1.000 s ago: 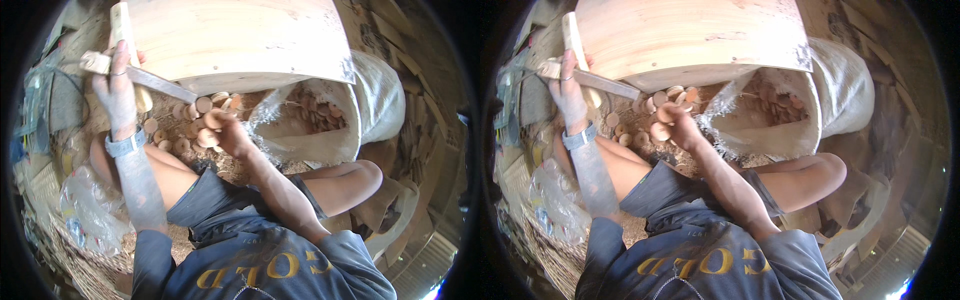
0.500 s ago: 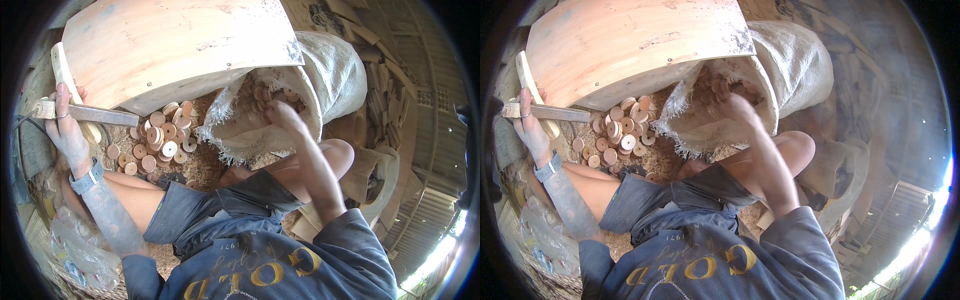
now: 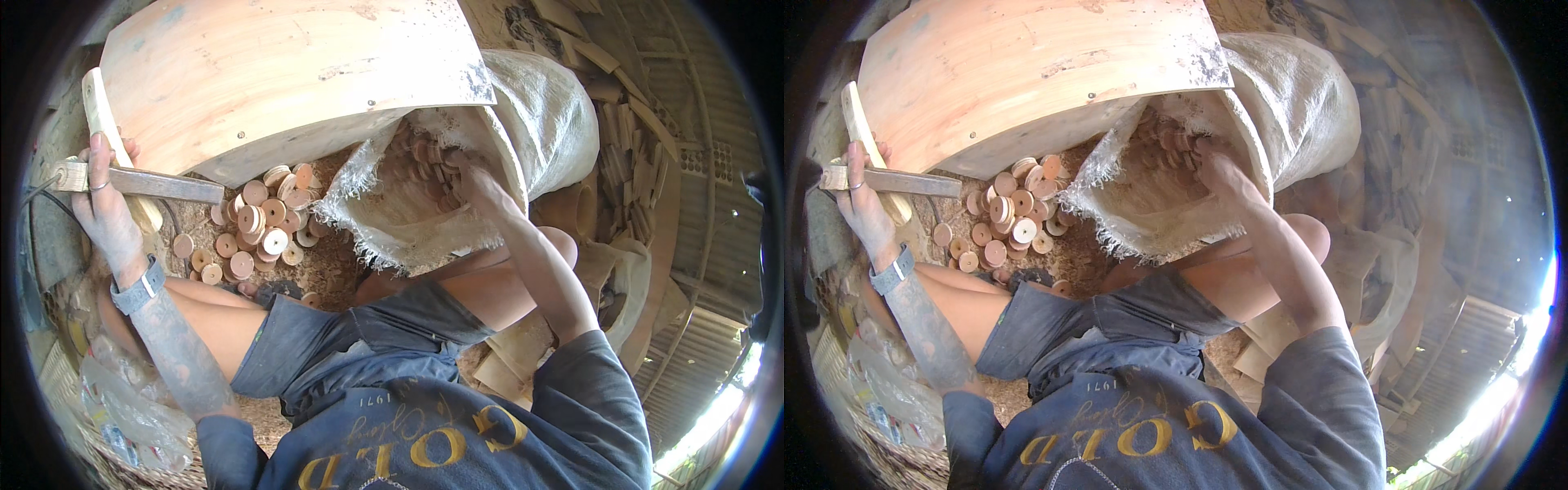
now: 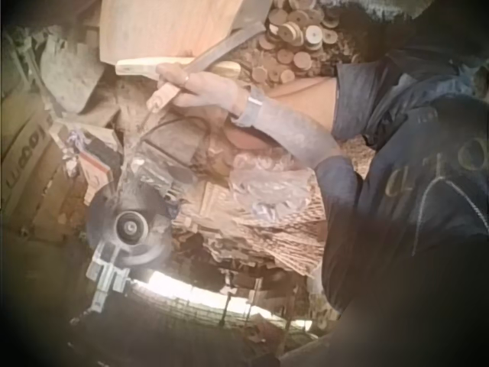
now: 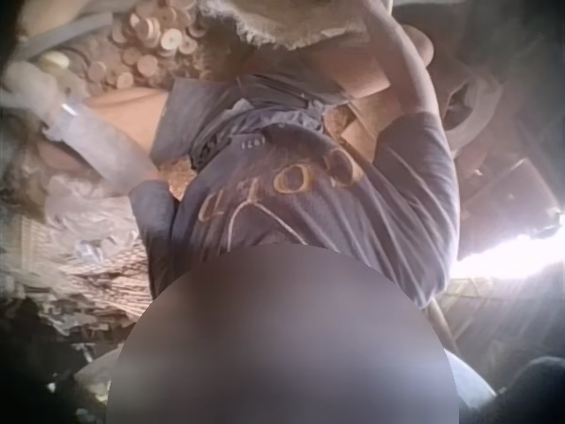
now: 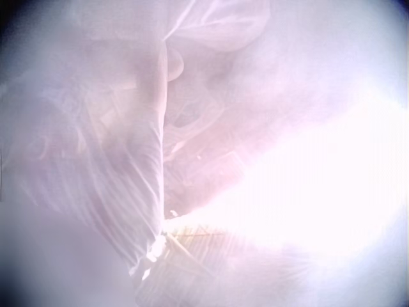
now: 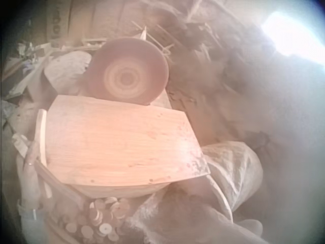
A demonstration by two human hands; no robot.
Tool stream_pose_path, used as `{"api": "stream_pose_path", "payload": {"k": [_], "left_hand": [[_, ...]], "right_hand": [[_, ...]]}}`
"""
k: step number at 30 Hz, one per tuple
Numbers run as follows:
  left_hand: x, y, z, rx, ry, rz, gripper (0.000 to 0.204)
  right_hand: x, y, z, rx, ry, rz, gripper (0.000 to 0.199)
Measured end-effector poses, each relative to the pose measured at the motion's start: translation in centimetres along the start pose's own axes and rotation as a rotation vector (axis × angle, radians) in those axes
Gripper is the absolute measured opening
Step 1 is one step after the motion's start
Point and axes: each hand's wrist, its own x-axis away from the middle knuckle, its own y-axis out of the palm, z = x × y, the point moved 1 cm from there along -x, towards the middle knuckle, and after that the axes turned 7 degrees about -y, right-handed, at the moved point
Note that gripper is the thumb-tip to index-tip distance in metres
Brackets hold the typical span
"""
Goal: The person uses a handheld grinding wheel to smooth the edges of small wooden discs. They hold the discs with a clamp, rotate them against the spinning wheel, and then place the finished pieces into a sack.
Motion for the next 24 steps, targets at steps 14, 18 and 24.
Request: {"api": "stream_pose_path", "payload": {"k": [14,18,24], "left_hand": [[0.1,0.3,0.1,0.073,-0.033,0.017,0.030],[0.4,0.1,0.3,0.068,-0.012,-0.006,0.030],[0.5,0.3,0.3,0.055,-0.015,0.003,0.030]], "right_hand": [[-4.4,4.4,0.0,0.555,-0.074,0.196,0.027],[-6.0,4.3,0.3,0.424,-0.036,0.052,0.023],[-3.9,3.3,3.8,0.440,-0.179,0.079,0.024]]}}
